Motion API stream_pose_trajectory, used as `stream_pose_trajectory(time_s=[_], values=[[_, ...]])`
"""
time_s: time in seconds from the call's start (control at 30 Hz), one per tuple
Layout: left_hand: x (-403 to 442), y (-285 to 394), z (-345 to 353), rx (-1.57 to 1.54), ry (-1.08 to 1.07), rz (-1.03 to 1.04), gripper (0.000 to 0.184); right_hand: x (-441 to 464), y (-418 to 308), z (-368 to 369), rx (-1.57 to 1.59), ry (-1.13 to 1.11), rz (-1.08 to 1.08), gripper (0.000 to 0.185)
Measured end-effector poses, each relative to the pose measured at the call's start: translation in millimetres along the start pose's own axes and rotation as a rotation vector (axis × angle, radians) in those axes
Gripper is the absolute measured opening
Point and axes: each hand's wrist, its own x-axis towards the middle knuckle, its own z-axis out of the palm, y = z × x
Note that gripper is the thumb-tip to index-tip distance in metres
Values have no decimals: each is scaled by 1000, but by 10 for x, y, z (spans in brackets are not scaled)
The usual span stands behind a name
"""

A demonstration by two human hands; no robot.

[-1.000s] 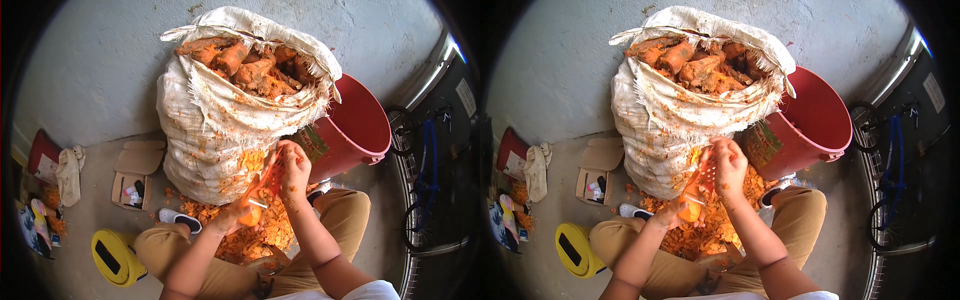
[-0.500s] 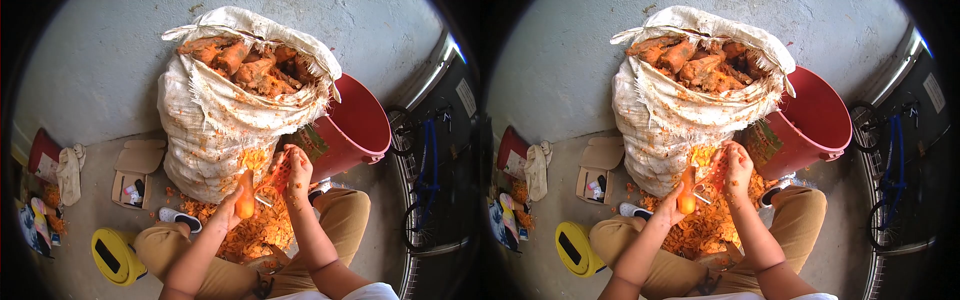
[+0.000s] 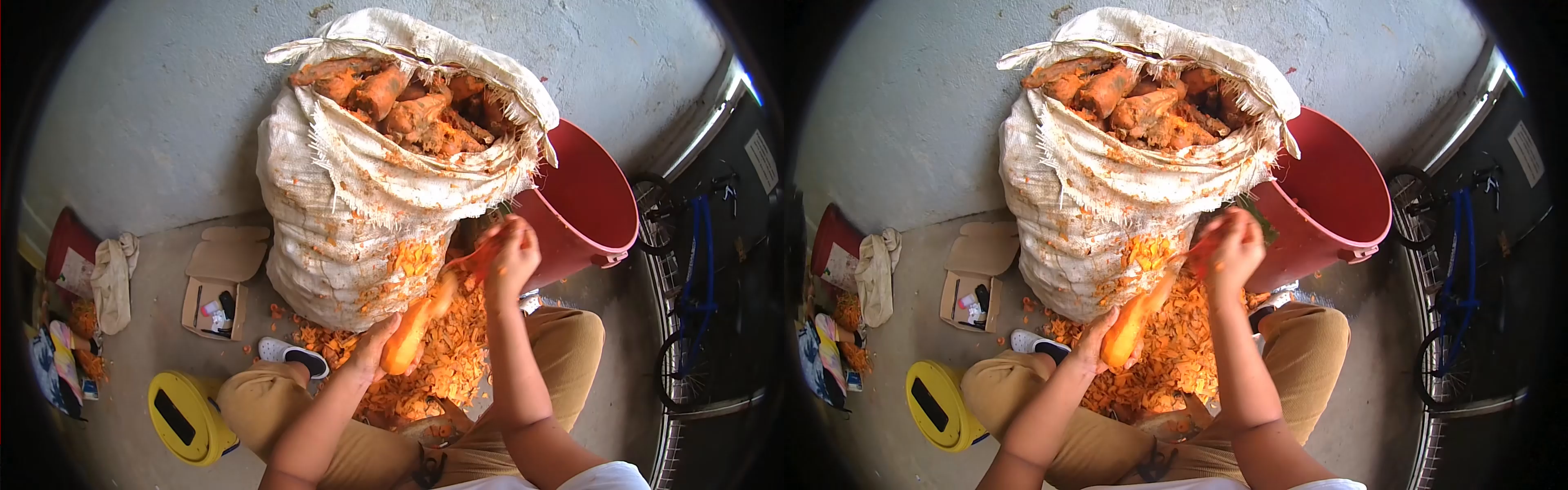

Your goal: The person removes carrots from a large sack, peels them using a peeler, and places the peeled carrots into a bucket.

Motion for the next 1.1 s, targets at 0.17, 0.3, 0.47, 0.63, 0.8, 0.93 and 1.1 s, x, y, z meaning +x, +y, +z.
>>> stream_pose_trajectory(time_s=[0.17, 0.3, 0.47, 0.63, 0.8, 0.93, 1.1], values=[[51, -6, 19, -27, 114, -40, 53, 60, -161, -52, 57, -61, -25, 22], [133, -100, 14, 38, 216, 17, 56, -480, -229, 109, -21, -295, 162, 22], [12, 48, 75, 184, -2, 39, 82, -487, -175, 144, 94, -231, 123, 18], [-7, 67, 110, 182, -56, 53, 82, -203, -255, 57, -186, -313, -363, 16], [1, 106, 126, 193, -11, 73, 82, 138, -359, 4, -70, -500, 63, 17], [70, 49, 30, 229, 8, 111, 80, 152, -168, 2, -15, -346, 69, 19], [3, 135, 111, 158, -1, 32, 79, 77, -123, -19, 254, -230, 240, 20]])
